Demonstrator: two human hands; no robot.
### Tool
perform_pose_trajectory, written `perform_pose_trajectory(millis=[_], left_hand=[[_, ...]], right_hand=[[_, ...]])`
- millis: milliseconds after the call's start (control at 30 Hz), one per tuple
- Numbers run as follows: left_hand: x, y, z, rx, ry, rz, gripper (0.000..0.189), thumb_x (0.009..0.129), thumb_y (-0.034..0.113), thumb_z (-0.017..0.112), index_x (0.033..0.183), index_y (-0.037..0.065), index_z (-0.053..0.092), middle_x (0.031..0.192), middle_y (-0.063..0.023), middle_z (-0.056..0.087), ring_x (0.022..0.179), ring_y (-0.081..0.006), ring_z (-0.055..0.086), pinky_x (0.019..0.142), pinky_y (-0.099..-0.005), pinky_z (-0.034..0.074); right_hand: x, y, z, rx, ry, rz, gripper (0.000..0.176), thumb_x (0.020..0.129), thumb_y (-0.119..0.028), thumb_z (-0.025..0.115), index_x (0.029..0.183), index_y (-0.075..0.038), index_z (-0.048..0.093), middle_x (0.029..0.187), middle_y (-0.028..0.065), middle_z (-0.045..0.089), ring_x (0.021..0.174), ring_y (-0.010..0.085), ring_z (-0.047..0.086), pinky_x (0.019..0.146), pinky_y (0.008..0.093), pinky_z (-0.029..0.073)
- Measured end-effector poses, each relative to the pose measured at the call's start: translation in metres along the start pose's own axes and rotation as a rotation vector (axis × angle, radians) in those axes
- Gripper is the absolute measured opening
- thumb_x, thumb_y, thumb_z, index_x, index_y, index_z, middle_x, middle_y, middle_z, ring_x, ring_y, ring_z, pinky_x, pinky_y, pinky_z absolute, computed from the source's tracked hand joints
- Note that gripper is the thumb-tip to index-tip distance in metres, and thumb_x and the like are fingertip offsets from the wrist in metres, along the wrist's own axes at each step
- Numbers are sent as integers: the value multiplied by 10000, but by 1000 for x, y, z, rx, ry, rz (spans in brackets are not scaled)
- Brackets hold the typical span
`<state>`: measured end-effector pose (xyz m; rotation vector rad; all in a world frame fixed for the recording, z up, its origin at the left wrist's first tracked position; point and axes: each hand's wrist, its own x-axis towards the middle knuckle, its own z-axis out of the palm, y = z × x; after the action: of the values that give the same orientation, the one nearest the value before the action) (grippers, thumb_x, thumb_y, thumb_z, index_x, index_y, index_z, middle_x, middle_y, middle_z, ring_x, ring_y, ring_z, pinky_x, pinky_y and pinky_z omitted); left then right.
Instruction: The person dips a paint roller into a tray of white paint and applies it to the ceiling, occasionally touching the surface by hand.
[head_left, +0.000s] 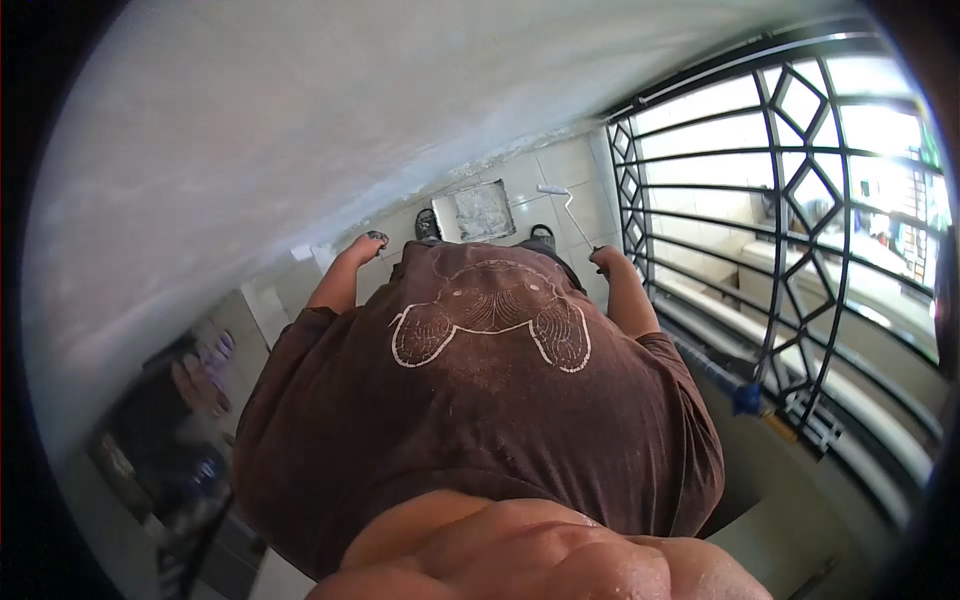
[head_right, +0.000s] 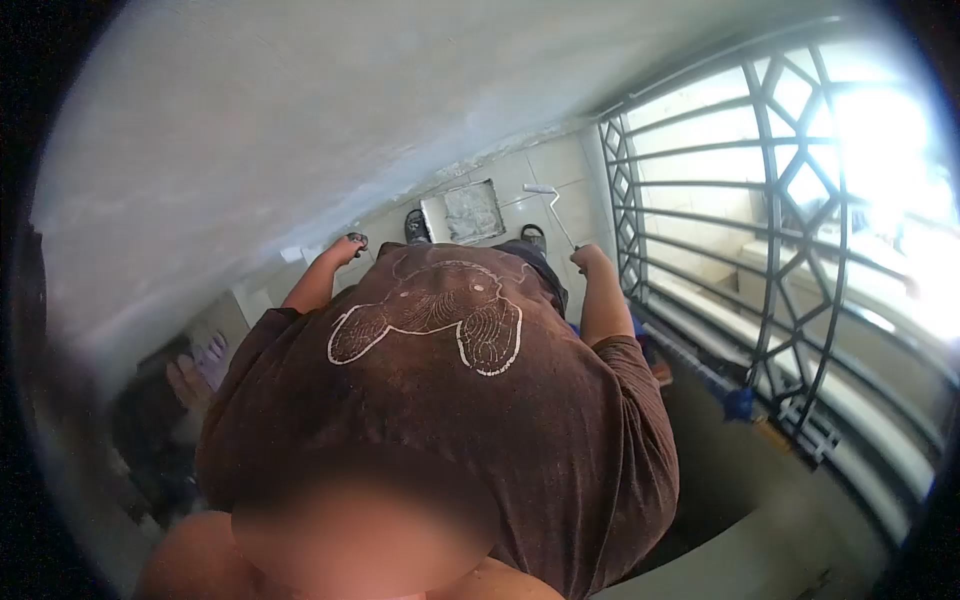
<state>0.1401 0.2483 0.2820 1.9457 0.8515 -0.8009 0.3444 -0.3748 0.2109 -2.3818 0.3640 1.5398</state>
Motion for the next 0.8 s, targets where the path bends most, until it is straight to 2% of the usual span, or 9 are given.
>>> perform_pose_trajectory(millis=[100,233,300,367,467,533,567,700,800], left_hand=[[8,0,62,-154,126,110,195,809,272,594,805,92,669,728,-66,642,621,-180,575,579,-354,446],[5,22,152,-271,139,-49,248,806,288,618,897,61,657,769,-89,656,644,-204,598,597,-358,468],[-5,52,187,-154,96,-328,293,819,317,619,944,54,652,786,-98,658,664,-224,604,614,-366,472],[26,14,227,-179,-37,-46,313,828,332,618,961,51,649,795,-105,657,696,-220,607,639,-360,478],[-36,70,238,-28,165,239,317,828,310,615,995,42,645,812,-99,650,722,-214,603,675,-356,480],[-52,81,247,-221,169,96,317,831,290,609,1031,46,642,861,-101,659,735,-215,603,698,-346,483],[-62,85,255,-324,164,22,318,832,280,606,1049,49,640,885,-102,663,742,-215,603,710,-341,484],[-90,63,296,-466,281,-14,378,834,246,605,1147,35,613,983,-121,679,790,-205,623,734,-335,493],[-126,58,308,-384,171,-134,444,823,334,638,1142,25,625,1021,-141,674,894,-242,644,804,-354,495]], right_hand=[[21,-9,-63,-493,18,-107,459,759,-352,585,1088,-37,648,1012,177,675,946,326,654,788,406,516],[20,-18,-123,-672,-9,-211,501,762,-385,615,1159,-80,629,1202,177,602,1126,312,574,952,401,448],[88,5,-134,-664,-99,-39,564,795,-385,605,1293,-132,533,1414,148,419,1299,352,389,1047,451,343],[76,-7,-155,-631,-140,135,619,807,-385,604,1366,-164,462,1483,144,322,1371,379,267,1078,491,284],[33,-24,-162,-770,-95,161,625,790,-403,629,1344,-168,460,1444,150,343,1348,358,245,1068,498,259],[-1,-34,-163,-864,36,170,631,778,-414,645,1329,-170,459,1419,154,356,1333,344,231,1062,503,242],[28,-30,-170,-843,-205,257,717,806,-407,625,1435,-191,355,1516,156,236,1423,364,69,1115,521,151],[185,2,-157,-1057,-499,107,680,818,-401,610,1414,-162,385,1510,115,268,1393,375,193,1088,519,248],[152,-14,-165,-1138,-227,-14,620,819,-390,606,1366,-142,454,1467,123,354,1346,355,321,1056,479,327]])
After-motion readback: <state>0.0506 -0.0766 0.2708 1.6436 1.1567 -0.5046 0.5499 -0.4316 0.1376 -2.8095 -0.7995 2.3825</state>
